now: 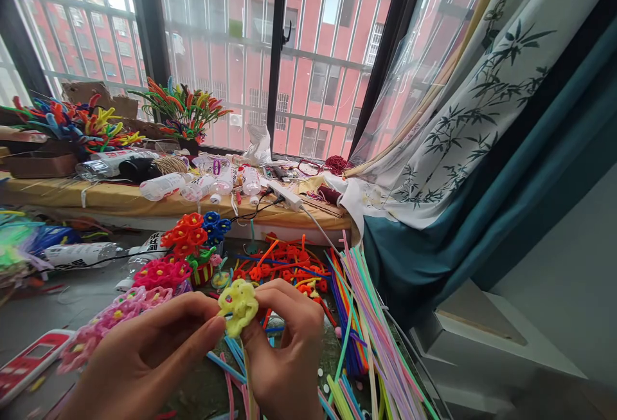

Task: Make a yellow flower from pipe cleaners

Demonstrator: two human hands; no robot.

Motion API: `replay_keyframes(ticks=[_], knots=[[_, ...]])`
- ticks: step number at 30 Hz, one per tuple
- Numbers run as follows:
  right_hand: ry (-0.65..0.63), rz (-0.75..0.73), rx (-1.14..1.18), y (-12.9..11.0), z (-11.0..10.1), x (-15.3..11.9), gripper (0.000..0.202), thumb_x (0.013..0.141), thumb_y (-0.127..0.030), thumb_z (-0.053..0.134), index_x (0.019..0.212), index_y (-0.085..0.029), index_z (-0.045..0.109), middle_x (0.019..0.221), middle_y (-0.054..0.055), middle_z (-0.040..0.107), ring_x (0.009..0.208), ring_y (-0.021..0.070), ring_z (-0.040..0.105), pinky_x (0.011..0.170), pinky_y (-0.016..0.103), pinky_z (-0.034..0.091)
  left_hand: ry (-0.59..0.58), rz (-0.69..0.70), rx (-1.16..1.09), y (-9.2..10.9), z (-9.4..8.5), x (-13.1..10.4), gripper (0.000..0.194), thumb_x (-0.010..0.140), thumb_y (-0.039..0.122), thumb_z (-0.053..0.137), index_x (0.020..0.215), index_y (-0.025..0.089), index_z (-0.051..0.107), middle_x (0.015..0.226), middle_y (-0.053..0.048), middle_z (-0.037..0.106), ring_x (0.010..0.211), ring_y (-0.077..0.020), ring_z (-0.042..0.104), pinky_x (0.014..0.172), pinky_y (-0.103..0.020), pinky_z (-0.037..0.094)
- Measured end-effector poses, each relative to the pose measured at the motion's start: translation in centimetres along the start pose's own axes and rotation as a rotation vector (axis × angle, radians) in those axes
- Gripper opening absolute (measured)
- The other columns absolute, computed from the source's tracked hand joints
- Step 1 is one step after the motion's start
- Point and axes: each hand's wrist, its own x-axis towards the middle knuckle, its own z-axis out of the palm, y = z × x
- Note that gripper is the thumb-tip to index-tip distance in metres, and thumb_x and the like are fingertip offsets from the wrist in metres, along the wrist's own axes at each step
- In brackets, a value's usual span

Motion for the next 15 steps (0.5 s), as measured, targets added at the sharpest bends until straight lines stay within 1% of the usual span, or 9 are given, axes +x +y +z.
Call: replay_keyframes(ticks=[2, 4, 6, 7, 10, 11, 13, 15], knots=[[-0.048, 0.037, 0.039, 0.2, -0.2, 0.1, 0.016, 0.082, -0.02, 0.071, 0.066, -0.018, 0.068, 0.061, 0.001, 0.063, 0.057, 0.0166, 0.058, 0.057, 0.026, 0.05, -0.008, 0.016, 0.004, -0.1, -0.1, 0.1, 0.02, 0.078, 0.038, 0.072, 0.068, 0.021, 0.068, 0.063, 0.002, 0.064, 0.061, -0.0152, 0.062, 0.06, -0.019, 0.053], [-0.107, 0.028, 0.073, 0.4, -0.3, 0.2, 0.013, 0.081, -0.019, 0.073, 0.069, -0.018, 0.069, 0.064, 0.002, 0.066, 0.06, 0.017, 0.06, 0.057, 0.026, 0.05, -0.006, 0.04, 0.016, -0.3, -0.1, 0.2, 0.021, 0.079, 0.039, 0.071, 0.068, 0.021, 0.068, 0.063, 0.002, 0.064, 0.061, -0.0151, 0.063, 0.06, -0.019, 0.053], [-0.081, 0.025, 0.081, 0.4, -0.2, 0.1, 0.01, 0.081, -0.018, 0.072, 0.072, -0.018, 0.07, 0.068, 0.002, 0.068, 0.063, 0.0176, 0.063, 0.059, 0.026, 0.05, 0.012, 0.1, 0.062, -0.7, -0.3, 0.3, 0.022, 0.082, 0.039, 0.069, 0.069, 0.022, 0.068, 0.063, 0.003, 0.065, 0.06, -0.0143, 0.064, 0.057, -0.018, 0.052], [-0.042, 0.026, 0.071, 0.4, -0.1, 0.1, 0.009, 0.082, -0.017, 0.071, 0.074, -0.018, 0.07, 0.07, 0.003, 0.069, 0.065, 0.0179, 0.064, 0.06, 0.026, 0.05, 0.035, 0.154, 0.107, -0.9, -0.4, 0.3, 0.021, 0.083, 0.039, 0.068, 0.07, 0.022, 0.067, 0.063, 0.004, 0.066, 0.059, -0.0133, 0.064, 0.055, -0.017, 0.051], [0.049, -0.014, 0.032, 0.1, 0.3, -0.1, 0.007, 0.082, -0.015, 0.068, 0.077, -0.019, 0.071, 0.073, 0.003, 0.071, 0.067, 0.018, 0.065, 0.061, 0.027, 0.05, 0.147, 0.415, 0.326, -1.5, -0.8, 0.3, 0.011, 0.081, 0.033, 0.074, 0.08, 0.026, 0.067, 0.064, 0.008, 0.066, 0.053, -0.0091, 0.061, 0.052, -0.014, 0.049], [0.055, -0.042, 0.023, 0.0, 0.5, -0.1, 0.008, 0.082, -0.014, 0.068, 0.078, -0.02, 0.071, 0.073, 0.003, 0.071, 0.067, 0.0179, 0.066, 0.06, 0.026, 0.05, 0.186, 0.512, 0.417, -1.7, -1.0, 0.4, 0.013, 0.08, 0.032, 0.076, 0.085, 0.027, 0.066, 0.066, 0.009, 0.066, 0.052, -0.0081, 0.06, 0.054, -0.014, 0.049], [0.058, -0.081, 0.016, -0.1, 0.6, -0.2, 0.009, 0.08, -0.012, 0.069, 0.078, -0.02, 0.071, 0.074, 0.003, 0.072, 0.067, 0.0179, 0.066, 0.06, 0.026, 0.051, 0.238, 0.71, 0.59, -1.8, -1.4, 0.4, 0.019, 0.081, 0.031, 0.077, 0.094, 0.027, 0.064, 0.077, 0.007, 0.068, 0.056, -0.0081, 0.062, 0.06, -0.015, 0.052], [0.056, -0.086, 0.015, -0.1, 0.7, -0.3, 0.01, 0.08, -0.011, 0.07, 0.078, -0.021, 0.07, 0.073, 0.002, 0.072, 0.067, 0.0181, 0.066, 0.061, 0.027, 0.052, 0.256, 0.89, 0.718, -1.8, -1.7, 0.5, 0.016, 0.085, 0.024, 0.073, 0.099, 0.025, 0.064, 0.086, 0.002, 0.069, 0.065, -0.01, 0.065, 0.066, -0.018, 0.054]])
